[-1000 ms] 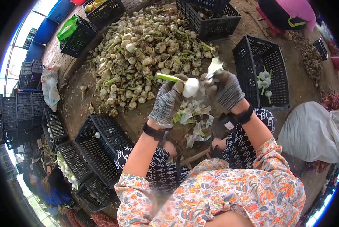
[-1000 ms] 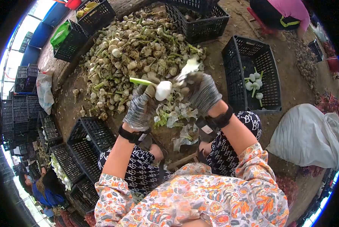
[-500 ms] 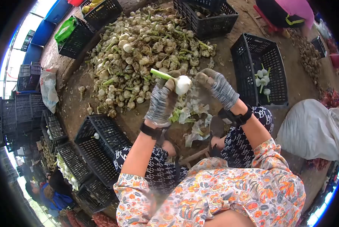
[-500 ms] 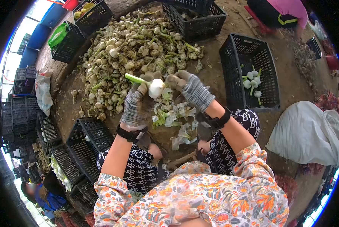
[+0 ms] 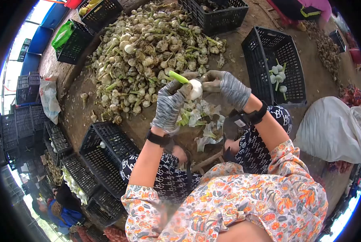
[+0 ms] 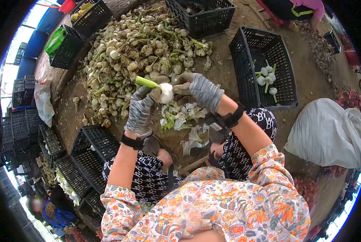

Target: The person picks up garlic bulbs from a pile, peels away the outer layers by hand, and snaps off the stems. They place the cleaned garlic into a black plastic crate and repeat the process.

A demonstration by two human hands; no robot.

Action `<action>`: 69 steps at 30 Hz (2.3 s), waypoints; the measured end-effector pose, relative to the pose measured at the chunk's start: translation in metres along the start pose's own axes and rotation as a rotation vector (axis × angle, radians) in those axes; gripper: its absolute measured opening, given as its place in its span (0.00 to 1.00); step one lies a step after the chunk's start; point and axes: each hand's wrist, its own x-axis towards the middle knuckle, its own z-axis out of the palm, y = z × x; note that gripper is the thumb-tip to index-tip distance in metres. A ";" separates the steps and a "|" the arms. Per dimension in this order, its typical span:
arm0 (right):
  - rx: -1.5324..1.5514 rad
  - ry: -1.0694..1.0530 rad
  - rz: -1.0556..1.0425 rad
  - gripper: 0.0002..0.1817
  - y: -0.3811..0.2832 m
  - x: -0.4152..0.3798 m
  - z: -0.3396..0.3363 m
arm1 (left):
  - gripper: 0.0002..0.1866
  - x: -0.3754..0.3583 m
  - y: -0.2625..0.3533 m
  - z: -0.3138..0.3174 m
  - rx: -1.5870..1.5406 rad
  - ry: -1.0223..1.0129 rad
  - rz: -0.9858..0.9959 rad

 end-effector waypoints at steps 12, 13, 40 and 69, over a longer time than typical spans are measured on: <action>-0.480 0.419 -0.535 0.11 0.017 0.004 0.006 | 0.13 0.001 0.000 0.006 0.131 -0.003 0.322; -0.632 0.482 -0.549 0.12 0.024 0.012 -0.007 | 0.13 -0.001 0.002 0.005 -0.033 0.000 0.237; -0.166 -0.392 -0.369 0.08 0.013 -0.012 -0.009 | 0.17 0.003 -0.015 -0.009 -0.680 0.047 -0.071; 1.054 0.247 -0.156 0.22 0.101 -0.002 -0.065 | 0.23 -0.008 -0.063 0.026 0.068 -0.003 -0.159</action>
